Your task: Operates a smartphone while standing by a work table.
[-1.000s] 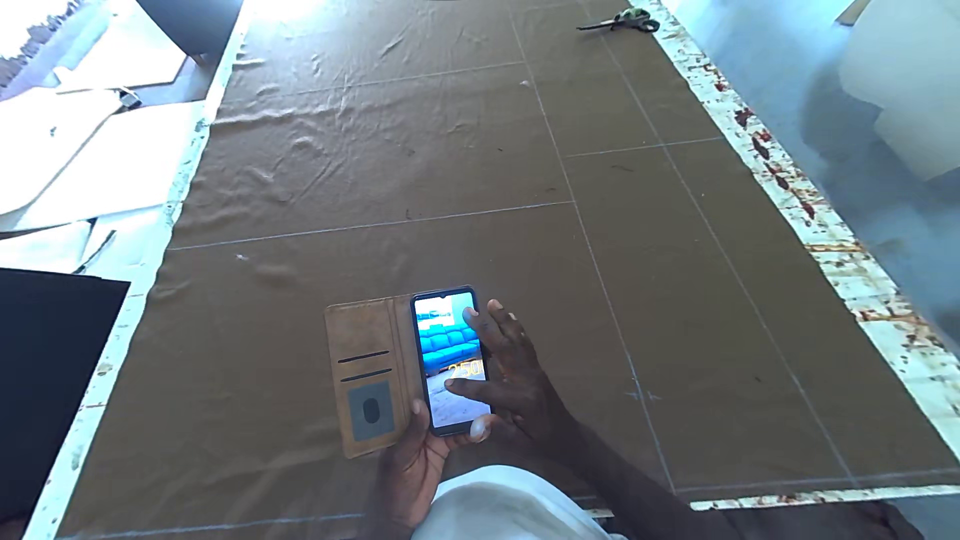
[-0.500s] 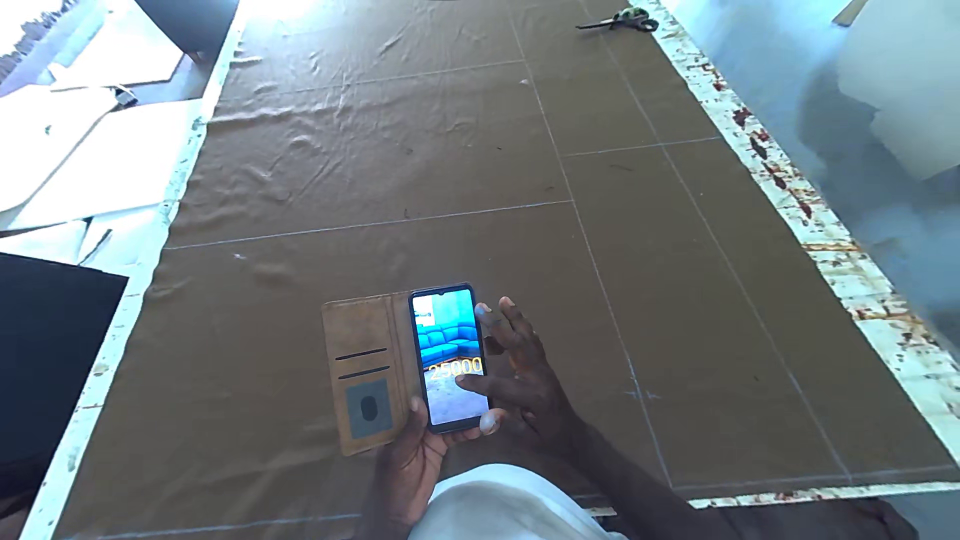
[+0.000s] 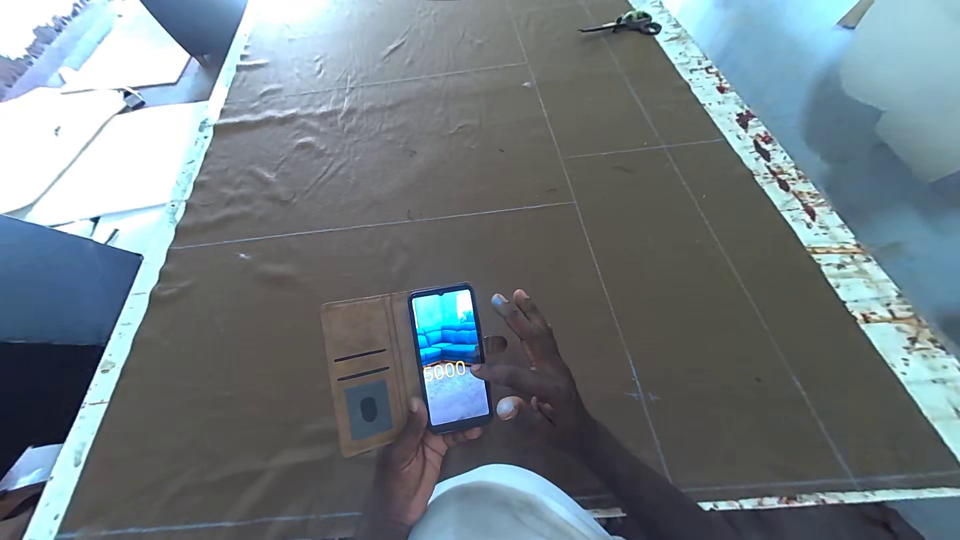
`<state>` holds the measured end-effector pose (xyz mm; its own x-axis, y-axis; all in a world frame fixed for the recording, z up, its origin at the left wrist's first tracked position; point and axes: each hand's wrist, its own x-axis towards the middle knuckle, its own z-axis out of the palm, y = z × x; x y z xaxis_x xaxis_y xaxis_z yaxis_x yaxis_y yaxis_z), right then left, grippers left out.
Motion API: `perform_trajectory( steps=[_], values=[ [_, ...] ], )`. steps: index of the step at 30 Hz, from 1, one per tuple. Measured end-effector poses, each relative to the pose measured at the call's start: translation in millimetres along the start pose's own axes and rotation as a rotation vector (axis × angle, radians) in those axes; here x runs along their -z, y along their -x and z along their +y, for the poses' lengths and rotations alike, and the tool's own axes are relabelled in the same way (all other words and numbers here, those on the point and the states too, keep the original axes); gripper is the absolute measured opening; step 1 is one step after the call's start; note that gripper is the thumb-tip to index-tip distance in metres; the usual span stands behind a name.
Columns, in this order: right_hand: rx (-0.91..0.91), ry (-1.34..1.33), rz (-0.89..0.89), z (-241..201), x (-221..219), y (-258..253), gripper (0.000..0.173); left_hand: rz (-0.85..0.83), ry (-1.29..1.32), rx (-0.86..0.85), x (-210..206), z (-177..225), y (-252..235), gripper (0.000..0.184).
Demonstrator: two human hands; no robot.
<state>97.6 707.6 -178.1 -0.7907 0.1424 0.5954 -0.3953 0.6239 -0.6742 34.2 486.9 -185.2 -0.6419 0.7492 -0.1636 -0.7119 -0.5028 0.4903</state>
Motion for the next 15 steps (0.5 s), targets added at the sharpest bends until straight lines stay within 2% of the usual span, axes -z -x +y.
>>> perform_trajectory(
  steps=[12,15],
  values=[
    [0.019,0.075,-0.005,-7,-3,-10,0.051,-0.010,-0.033,0.003,-2,-2,1,0.049],
    [0.013,0.089,0.038,-9,-6,-21,0.035,0.002,-0.012,-0.001,0,-3,0,0.048]
  ],
)
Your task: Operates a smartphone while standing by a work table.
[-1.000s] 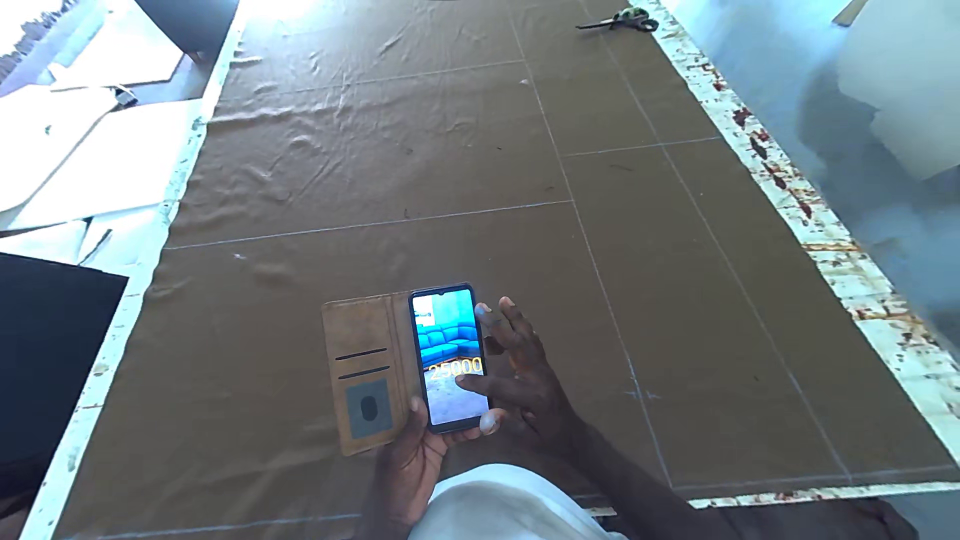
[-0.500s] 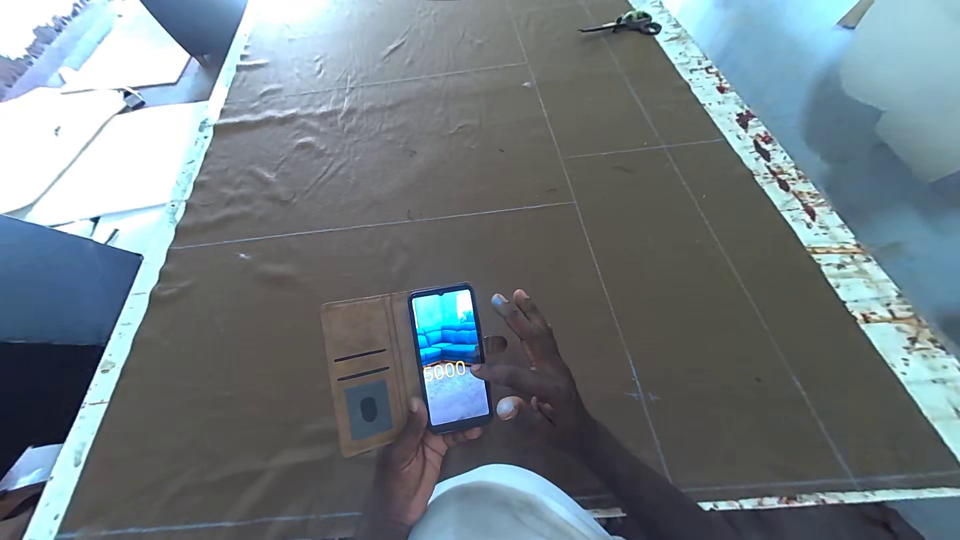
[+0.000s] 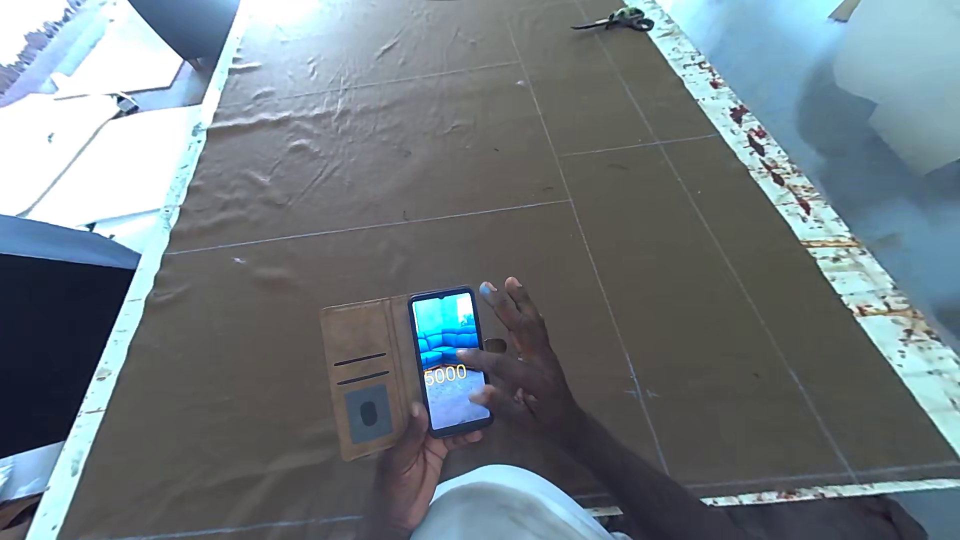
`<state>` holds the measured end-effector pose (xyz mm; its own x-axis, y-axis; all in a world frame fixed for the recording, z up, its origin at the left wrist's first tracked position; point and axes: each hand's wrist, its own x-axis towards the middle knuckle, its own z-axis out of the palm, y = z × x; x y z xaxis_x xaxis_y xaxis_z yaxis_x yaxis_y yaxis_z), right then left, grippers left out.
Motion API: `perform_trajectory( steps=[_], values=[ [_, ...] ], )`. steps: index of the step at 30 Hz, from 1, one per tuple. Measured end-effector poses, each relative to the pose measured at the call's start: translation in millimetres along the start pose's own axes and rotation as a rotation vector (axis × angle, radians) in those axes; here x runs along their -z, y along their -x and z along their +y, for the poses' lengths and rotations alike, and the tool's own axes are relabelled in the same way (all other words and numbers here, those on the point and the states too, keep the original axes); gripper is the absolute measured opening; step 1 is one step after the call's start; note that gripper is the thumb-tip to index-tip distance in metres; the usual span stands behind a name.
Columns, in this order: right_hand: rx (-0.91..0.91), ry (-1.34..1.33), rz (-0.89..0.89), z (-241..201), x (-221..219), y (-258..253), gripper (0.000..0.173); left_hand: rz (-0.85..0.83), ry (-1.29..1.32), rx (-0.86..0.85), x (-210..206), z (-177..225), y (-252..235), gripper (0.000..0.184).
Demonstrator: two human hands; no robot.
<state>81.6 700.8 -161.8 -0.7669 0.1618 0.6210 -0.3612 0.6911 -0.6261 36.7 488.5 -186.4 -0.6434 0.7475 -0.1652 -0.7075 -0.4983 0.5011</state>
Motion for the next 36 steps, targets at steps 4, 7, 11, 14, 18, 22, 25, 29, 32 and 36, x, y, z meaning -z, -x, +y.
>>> perform_trajectory(
  steps=[4,7,11,14,18,22,25,29,32,36],
  values=[
    [-0.014,0.009,0.067,0,-8,-15,0.012,0.004,0.007,-0.006,1,-1,1,0.048],
    [-0.042,0.056,0.055,-2,-14,-21,0.015,0.016,-0.011,-0.006,0,-1,1,0.047],
    [-0.117,0.120,-0.009,-5,-18,-18,0.030,0.040,-0.018,-0.007,3,-1,2,0.048],
    [-0.162,0.137,-0.048,-4,-16,-14,0.042,0.041,-0.003,-0.009,4,-2,2,0.047],
    [-0.200,0.158,-0.105,-4,-13,-9,0.062,0.018,-0.010,0.009,4,-1,1,0.049],
    [-0.237,0.166,-0.152,-5,-10,-8,0.072,0.018,-0.007,0.008,3,-1,0,0.048],
    [-0.244,0.164,-0.180,-5,-9,-8,0.076,0.029,-0.022,0.008,2,-1,1,0.046],
    [-0.244,0.172,-0.211,-5,-10,-8,0.082,0.031,-0.021,0.007,2,-1,1,0.045],
    [-0.239,0.168,-0.217,-5,-11,-8,0.084,0.035,-0.016,0.005,2,-2,2,0.046],
    [-0.238,0.167,-0.223,-5,-12,-8,0.085,0.030,-0.010,0.004,3,-2,2,0.045]
  ],
)
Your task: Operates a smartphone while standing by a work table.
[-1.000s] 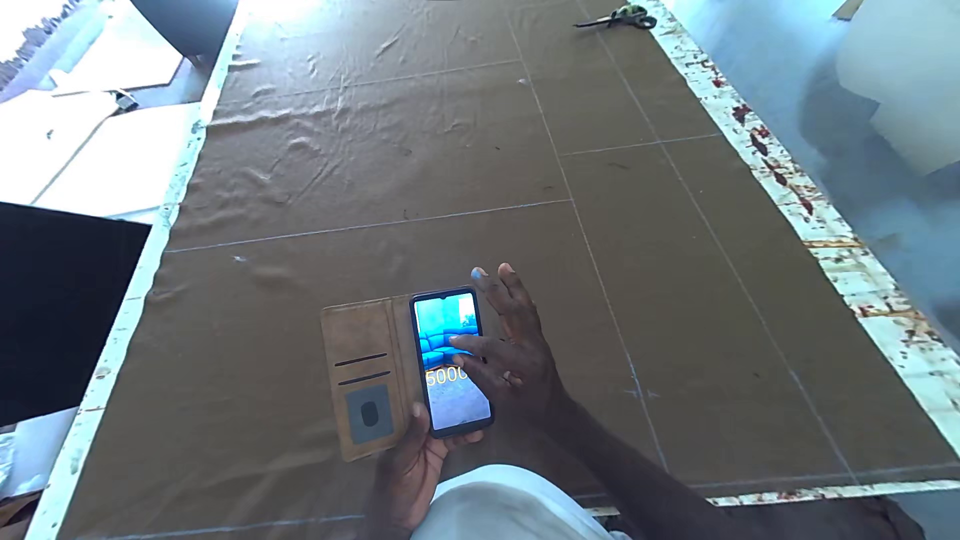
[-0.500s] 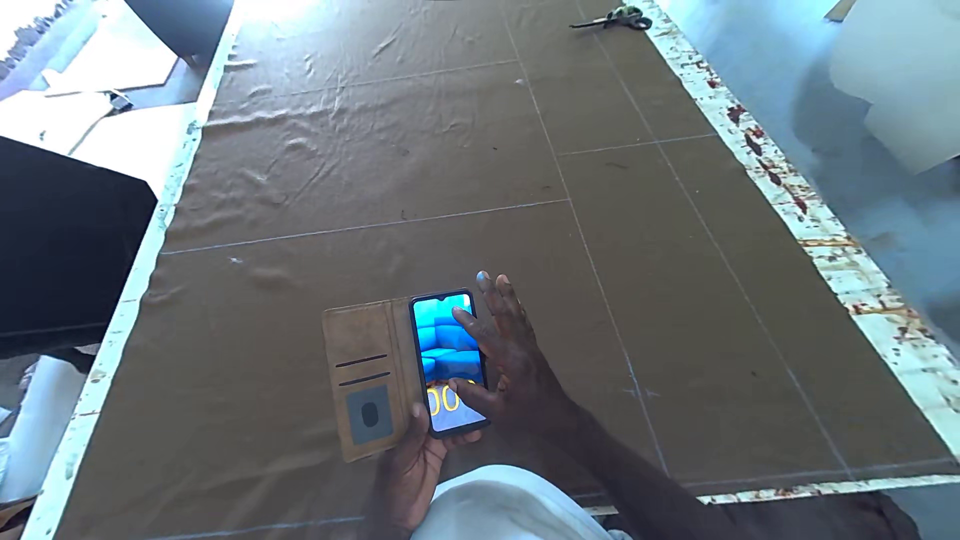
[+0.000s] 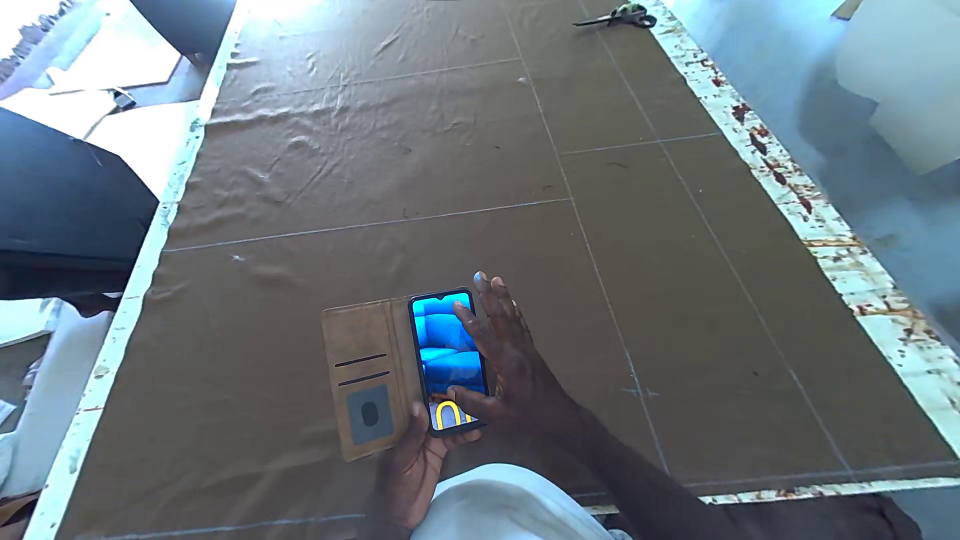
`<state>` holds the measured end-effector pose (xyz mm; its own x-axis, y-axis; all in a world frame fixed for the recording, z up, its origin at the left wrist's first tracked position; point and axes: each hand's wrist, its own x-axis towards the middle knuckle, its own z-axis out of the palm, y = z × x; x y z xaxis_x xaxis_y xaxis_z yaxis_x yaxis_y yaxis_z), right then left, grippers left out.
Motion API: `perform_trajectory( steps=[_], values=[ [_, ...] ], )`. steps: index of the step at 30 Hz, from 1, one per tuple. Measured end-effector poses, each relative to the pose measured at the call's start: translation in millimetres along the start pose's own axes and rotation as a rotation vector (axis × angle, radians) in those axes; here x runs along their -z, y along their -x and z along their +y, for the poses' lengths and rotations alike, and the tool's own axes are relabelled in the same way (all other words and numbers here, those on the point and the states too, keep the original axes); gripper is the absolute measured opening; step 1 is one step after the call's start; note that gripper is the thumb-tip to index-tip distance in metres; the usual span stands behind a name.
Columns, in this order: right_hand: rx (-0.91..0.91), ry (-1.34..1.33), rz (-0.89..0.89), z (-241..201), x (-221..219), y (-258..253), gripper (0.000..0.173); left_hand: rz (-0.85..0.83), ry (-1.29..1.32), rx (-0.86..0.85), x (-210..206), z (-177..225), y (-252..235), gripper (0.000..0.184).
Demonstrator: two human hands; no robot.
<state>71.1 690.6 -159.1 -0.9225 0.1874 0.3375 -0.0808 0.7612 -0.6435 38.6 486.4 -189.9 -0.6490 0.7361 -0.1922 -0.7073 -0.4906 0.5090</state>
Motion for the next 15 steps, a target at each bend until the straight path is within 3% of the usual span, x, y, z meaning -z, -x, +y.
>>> perform_trajectory(
  steps=[15],
  values=[
    [-0.014,-0.004,-0.002,-1.6,1.3,-1.0,0.084,0.009,0.004,0.000,-2.0,1.2,-1.9,0.044]
  ],
)
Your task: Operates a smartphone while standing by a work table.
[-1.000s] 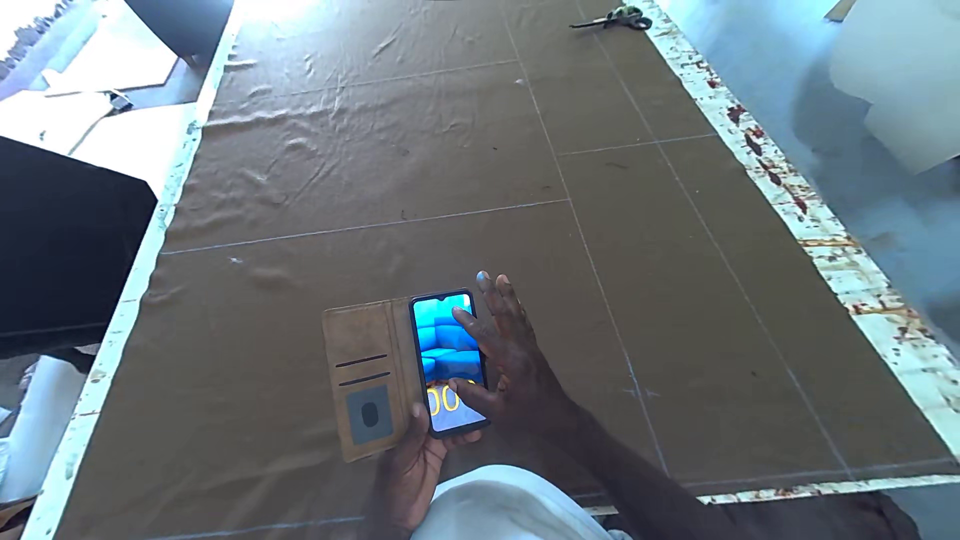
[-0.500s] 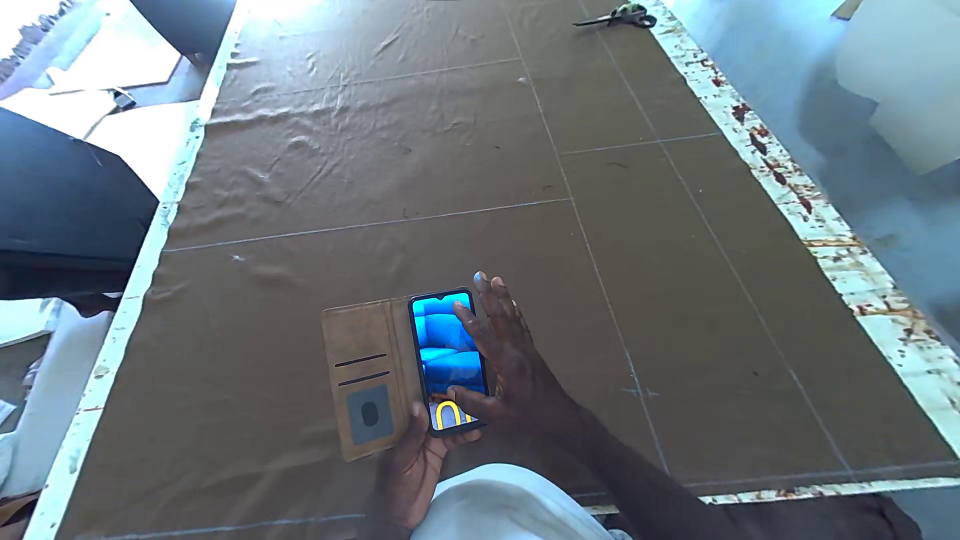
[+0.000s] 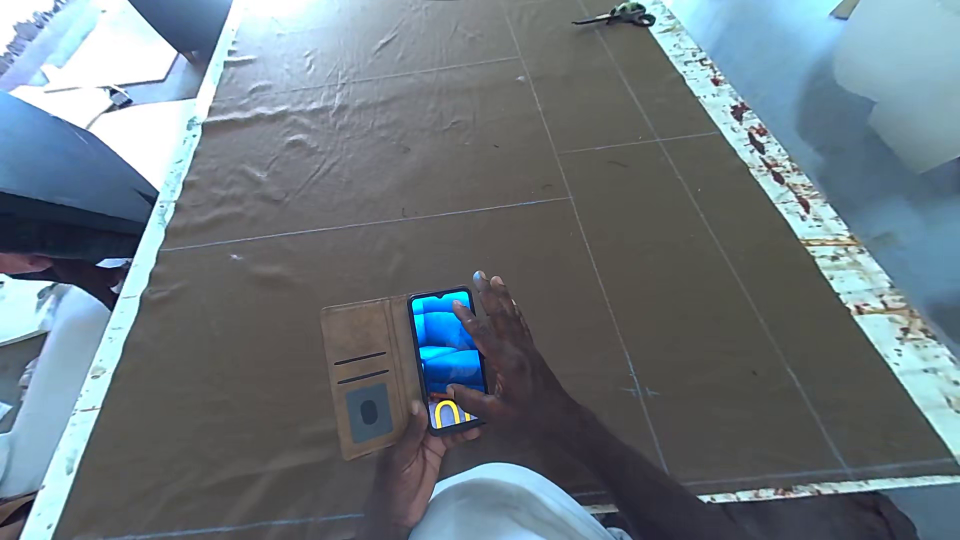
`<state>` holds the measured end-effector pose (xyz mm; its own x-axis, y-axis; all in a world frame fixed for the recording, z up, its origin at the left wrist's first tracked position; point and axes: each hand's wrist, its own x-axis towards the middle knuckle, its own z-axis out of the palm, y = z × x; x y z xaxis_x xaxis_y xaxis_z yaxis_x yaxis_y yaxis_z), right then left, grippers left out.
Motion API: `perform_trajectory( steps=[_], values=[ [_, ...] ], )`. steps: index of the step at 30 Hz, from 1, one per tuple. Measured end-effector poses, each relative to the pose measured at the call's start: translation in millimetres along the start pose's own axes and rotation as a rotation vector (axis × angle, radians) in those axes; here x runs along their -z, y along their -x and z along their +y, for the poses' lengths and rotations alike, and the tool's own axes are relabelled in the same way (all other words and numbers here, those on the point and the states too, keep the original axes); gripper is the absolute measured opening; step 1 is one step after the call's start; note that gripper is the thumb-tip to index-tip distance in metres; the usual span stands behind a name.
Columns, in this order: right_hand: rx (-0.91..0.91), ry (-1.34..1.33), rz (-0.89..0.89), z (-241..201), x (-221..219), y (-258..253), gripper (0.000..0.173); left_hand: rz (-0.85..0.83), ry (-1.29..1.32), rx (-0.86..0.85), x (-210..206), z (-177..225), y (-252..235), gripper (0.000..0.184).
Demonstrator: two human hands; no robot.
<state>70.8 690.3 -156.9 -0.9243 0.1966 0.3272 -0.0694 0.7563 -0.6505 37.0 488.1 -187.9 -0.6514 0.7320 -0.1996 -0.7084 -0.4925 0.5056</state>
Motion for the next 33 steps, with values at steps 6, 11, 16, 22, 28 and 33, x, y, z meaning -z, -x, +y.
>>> perform_trajectory(
  steps=[6,11,16,22,28,33],
  values=[
    [0.002,-0.018,0.026,-1,-3,1,0.077,-0.014,0.006,-0.002,2,1,-1,0.044],
    [0.006,-0.031,0.047,-2,-3,2,0.072,-0.009,0.017,-0.010,2,2,-1,0.043],
    [0.007,-0.029,0.054,-4,-3,3,0.068,-0.018,0.014,-0.005,1,3,-1,0.045],
    [0.041,-0.086,0.098,-7,-3,2,0.060,-0.020,0.010,-0.012,0,3,-2,0.046],
    [0.066,-0.034,0.133,-12,-4,-5,0.068,-0.041,0.000,-0.001,-1,2,-1,0.047],
    [0.050,0.005,0.121,-8,-6,-1,0.060,-0.026,0.018,-0.008,0,1,0,0.047]
  ],
)
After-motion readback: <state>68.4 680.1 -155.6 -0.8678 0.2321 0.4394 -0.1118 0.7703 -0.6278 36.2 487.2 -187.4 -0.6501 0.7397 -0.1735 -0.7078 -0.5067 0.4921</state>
